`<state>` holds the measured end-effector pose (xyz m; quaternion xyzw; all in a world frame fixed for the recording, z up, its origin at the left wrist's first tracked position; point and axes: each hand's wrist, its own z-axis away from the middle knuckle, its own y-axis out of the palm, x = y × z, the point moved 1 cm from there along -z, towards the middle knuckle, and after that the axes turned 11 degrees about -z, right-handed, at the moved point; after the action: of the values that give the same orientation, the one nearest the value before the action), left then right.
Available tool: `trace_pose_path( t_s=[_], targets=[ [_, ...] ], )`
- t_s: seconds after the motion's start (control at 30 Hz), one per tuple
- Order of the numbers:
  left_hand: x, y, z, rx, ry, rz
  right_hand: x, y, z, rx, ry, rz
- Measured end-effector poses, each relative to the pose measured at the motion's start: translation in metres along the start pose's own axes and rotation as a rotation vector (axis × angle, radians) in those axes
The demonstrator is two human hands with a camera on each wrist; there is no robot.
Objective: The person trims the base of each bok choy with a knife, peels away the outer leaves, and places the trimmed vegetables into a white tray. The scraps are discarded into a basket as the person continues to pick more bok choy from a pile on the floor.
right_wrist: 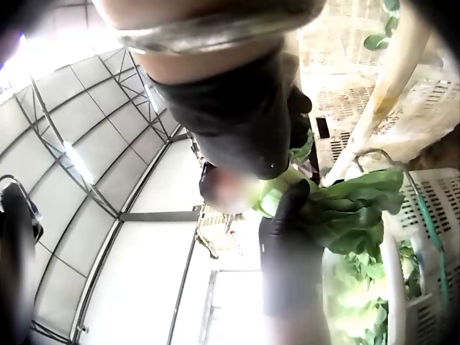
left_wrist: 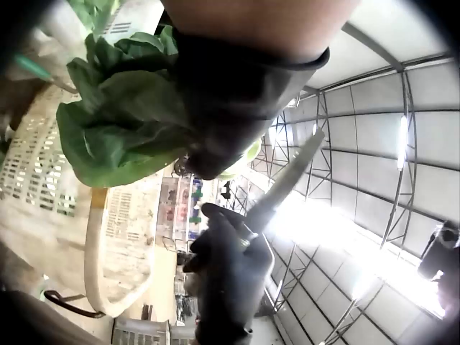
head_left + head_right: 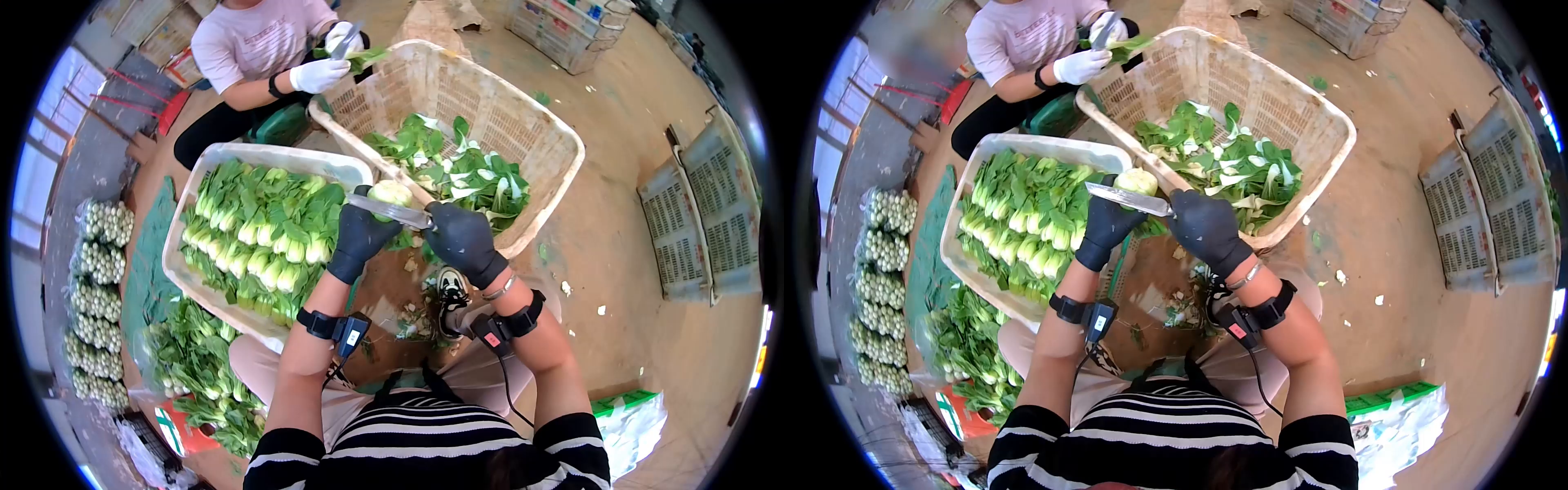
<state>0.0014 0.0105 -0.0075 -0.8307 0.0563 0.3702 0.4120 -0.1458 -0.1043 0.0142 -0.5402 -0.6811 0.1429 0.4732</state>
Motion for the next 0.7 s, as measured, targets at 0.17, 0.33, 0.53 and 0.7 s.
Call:
trace_pose_path(
  t_s=[0.17,0.33,0.53,0.7],
  targets=[
    [-0.014,0.022,-0.005,0.134,-0.078,0.244,-0.023,0.004,0.007,0.042,0.075,0.018],
    [-0.020,0.035,-0.016,0.102,0.007,0.085,-0.035,-0.005,0.008,0.039,0.076,0.049],
    [-0.042,0.036,-0.040,-0.039,0.074,-0.069,-0.058,-0.020,-0.004,-0.020,0.109,0.026],
    [-0.048,0.027,-0.050,-0.165,-0.015,0.140,-0.176,-0.026,0.039,0.299,0.554,0.262]
  ],
)
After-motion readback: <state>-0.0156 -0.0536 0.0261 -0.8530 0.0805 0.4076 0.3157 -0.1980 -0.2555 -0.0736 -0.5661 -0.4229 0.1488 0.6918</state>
